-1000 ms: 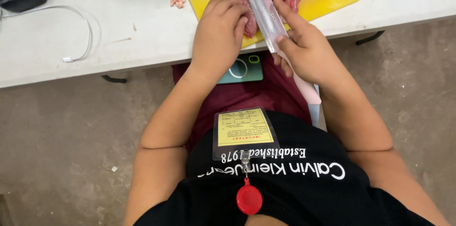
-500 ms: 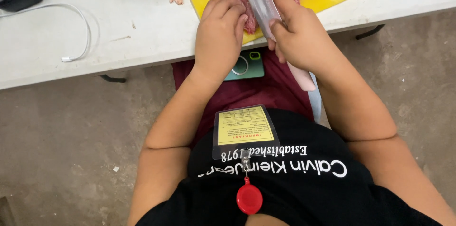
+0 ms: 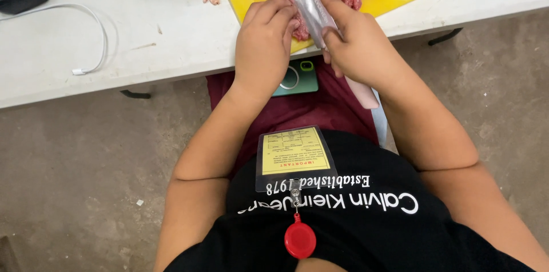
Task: The person uses a knife to cut pieces of raw meat on a yellow cutting board. They hold the meat with one hand and slice it into smaller portions with the other, occasionally rearranging the pieces on the board.
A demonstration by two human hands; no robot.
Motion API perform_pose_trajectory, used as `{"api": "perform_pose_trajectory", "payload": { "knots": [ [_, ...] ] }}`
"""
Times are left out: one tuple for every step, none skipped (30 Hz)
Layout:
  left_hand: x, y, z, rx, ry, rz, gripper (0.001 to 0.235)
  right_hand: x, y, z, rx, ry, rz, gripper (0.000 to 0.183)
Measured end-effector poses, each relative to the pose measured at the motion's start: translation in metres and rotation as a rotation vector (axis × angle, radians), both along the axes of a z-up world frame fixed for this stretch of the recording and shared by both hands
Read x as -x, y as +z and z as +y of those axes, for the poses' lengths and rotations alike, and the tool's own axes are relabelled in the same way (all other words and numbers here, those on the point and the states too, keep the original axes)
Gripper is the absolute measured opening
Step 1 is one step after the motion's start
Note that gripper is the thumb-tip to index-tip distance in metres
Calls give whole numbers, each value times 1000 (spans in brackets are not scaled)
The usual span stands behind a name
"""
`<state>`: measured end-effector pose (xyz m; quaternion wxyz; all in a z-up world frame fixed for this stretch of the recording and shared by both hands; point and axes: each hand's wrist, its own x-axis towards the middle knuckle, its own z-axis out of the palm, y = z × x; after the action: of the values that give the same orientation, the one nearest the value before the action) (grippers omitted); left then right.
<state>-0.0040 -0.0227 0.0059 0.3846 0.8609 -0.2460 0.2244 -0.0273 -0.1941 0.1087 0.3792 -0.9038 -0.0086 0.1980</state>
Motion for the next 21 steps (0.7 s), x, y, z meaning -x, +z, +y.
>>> {"api": "perform_pose_trajectory", "payload": {
  "knots": [
    [0, -1, -1, -18, 13, 16, 18, 3, 0, 0, -10, 1, -2, 75],
    [0, -1, -2, -36, 25, 33, 19, 7, 0, -1, -21, 0, -3, 75],
    [0, -1, -2, -35, 26, 32, 19, 11, 0, -1, -21, 1, -4, 75],
    [0, 0, -3, -36, 30, 37, 19, 14, 0, -1, -12, -4, 7, 75],
    [0, 2, -4, -37, 34, 42, 19, 18, 0, -2, -3, -9, 17, 74],
    [0, 2, -3, -39, 30, 39, 19, 21, 1, -3, -5, -13, 15, 74],
    [0, 3, -3, -50, 36, 47, 19, 25, 2, -4, 14, -6, 30, 75],
    [0, 3, -4, -59, 41, 56, 19, 29, 3, -6, 35, 1, 46, 76],
    [1, 3, -4, -61, 37, 53, 19, 34, 6, -8, 33, -3, 43, 76],
    [1, 4, -5, -62, 45, 56, 18, 39, 10, -9, 40, -8, 69, 76],
    [1, 4, -5, -63, 54, 60, 17, 44, 13, -10, 47, -14, 94, 76],
    [2, 5, -5, -61, 52, 58, 17, 45, 13, -13, 48, -16, 92, 76],
    [2, 5, -5, -62, 47, 61, 18, 46, 14, -16, 30, -48, 77, 74],
    [2, 5, -4, -65, 42, 66, 20, 48, 14, -18, 11, -81, 63, 72],
    [3, 7, -5, -65, 39, 66, 20, 46, 11, -21, 11, -84, 63, 72],
    [3, 9, -5, -46, 30, 59, 21, 44, 9, -23, -22, -73, 9, 72],
    [3, 11, -5, -27, 21, 52, 23, 41, 6, -26, -55, -61, -46, 72],
    [3, 12, -5, -30, 20, 49, 23, 36, 7, -23, -58, -62, -48, 72],
    [4, 14, -5, -15, 3, 39, 22, 32, 8, -20, -57, -48, -38, 72],
    [5, 14, -5, 0, -16, 32, 22, 28, 9, -18, -56, -36, -24, 73],
    [4, 14, -5, -2, -18, 33, 22, 23, 10, -15, -59, -38, -23, 73]
  ]
}}
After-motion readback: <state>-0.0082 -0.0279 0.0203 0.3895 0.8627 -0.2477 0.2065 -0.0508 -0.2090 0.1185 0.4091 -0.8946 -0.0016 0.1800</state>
